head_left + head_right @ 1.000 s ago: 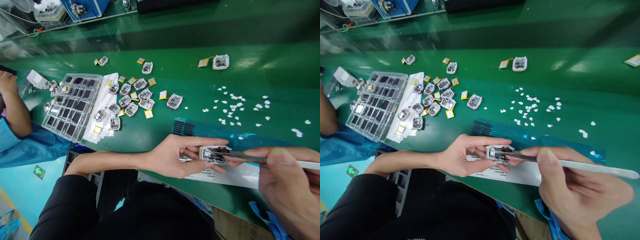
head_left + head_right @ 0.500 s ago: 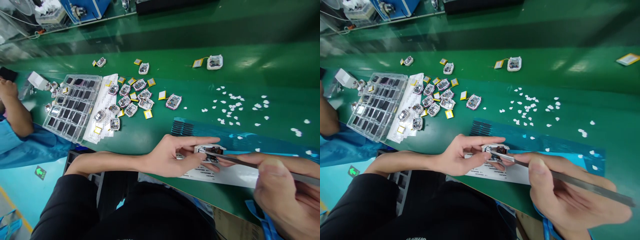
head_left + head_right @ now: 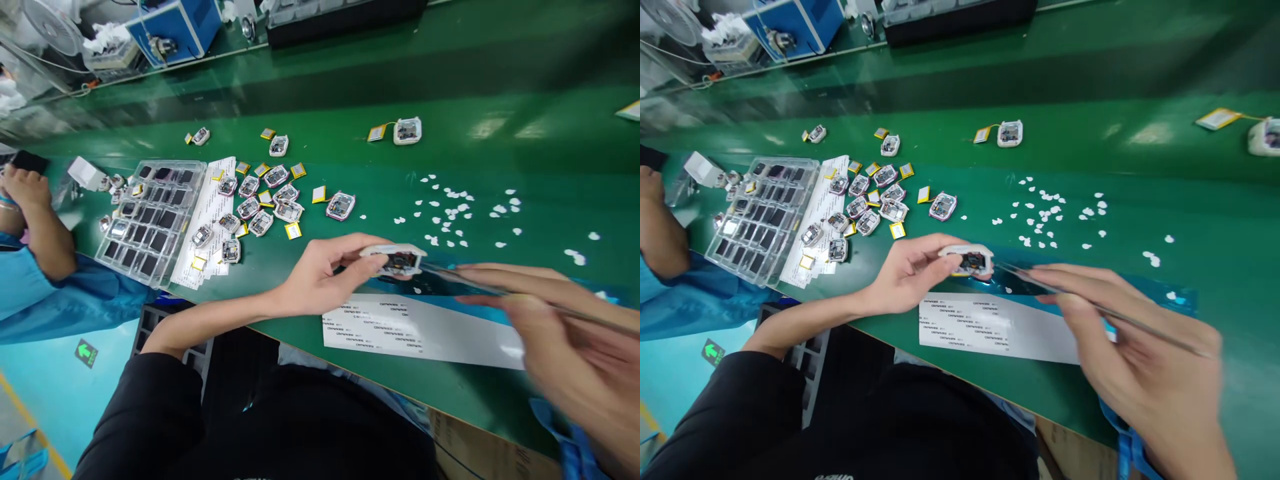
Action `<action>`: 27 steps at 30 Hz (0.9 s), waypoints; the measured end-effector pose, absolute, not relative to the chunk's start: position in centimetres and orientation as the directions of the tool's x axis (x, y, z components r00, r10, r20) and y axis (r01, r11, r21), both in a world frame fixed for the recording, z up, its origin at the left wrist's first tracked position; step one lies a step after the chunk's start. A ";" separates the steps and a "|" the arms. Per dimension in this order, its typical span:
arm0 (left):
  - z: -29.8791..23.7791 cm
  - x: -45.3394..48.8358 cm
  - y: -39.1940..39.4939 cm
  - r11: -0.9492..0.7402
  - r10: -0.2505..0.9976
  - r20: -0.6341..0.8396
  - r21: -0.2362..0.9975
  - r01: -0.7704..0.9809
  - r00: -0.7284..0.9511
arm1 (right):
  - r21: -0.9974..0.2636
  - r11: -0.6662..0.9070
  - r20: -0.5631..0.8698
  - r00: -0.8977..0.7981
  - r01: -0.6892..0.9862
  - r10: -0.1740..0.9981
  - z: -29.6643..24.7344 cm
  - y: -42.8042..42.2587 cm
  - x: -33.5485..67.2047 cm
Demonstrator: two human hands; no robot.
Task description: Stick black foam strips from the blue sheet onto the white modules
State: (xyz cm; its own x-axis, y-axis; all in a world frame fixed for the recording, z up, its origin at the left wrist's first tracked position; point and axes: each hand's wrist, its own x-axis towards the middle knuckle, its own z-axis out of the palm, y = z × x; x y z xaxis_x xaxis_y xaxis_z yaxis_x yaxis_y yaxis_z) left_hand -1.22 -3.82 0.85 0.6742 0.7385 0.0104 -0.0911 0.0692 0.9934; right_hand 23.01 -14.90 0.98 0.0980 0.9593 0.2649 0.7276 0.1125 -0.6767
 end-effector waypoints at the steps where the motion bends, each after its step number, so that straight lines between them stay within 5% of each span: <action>1: 0.8 -1.2 -3.4 0.050 0.751 0.033 0.993 -0.108 0.659 | -0.696 0.161 0.258 0.035 0.700 0.965 1.1 -14.5 22.7; 6: 0.8 -1.5 -1.5 -0.285 0.678 0.173 0.958 0.039 0.715 | -0.628 0.319 0.324 -0.134 0.710 0.936 0.5 -13.1 22.8; 12: 0.2 -1.7 -0.7 -0.790 0.366 0.191 0.580 0.196 0.911 | -0.516 0.425 0.428 -0.206 0.744 0.880 -0.1 -12.9 23.0; 21: 0.0 -1.7 -0.7 -0.922 0.196 0.173 0.367 0.121 0.965 | -0.233 0.604 0.527 -0.423 0.762 0.737 0.3 -12.6 21.9; 27: -0.2 -1.4 -0.4 -0.923 0.175 0.140 0.368 0.113 0.975 | -0.088 0.520 0.602 -0.370 0.850 0.707 1.4 -12.1 23.1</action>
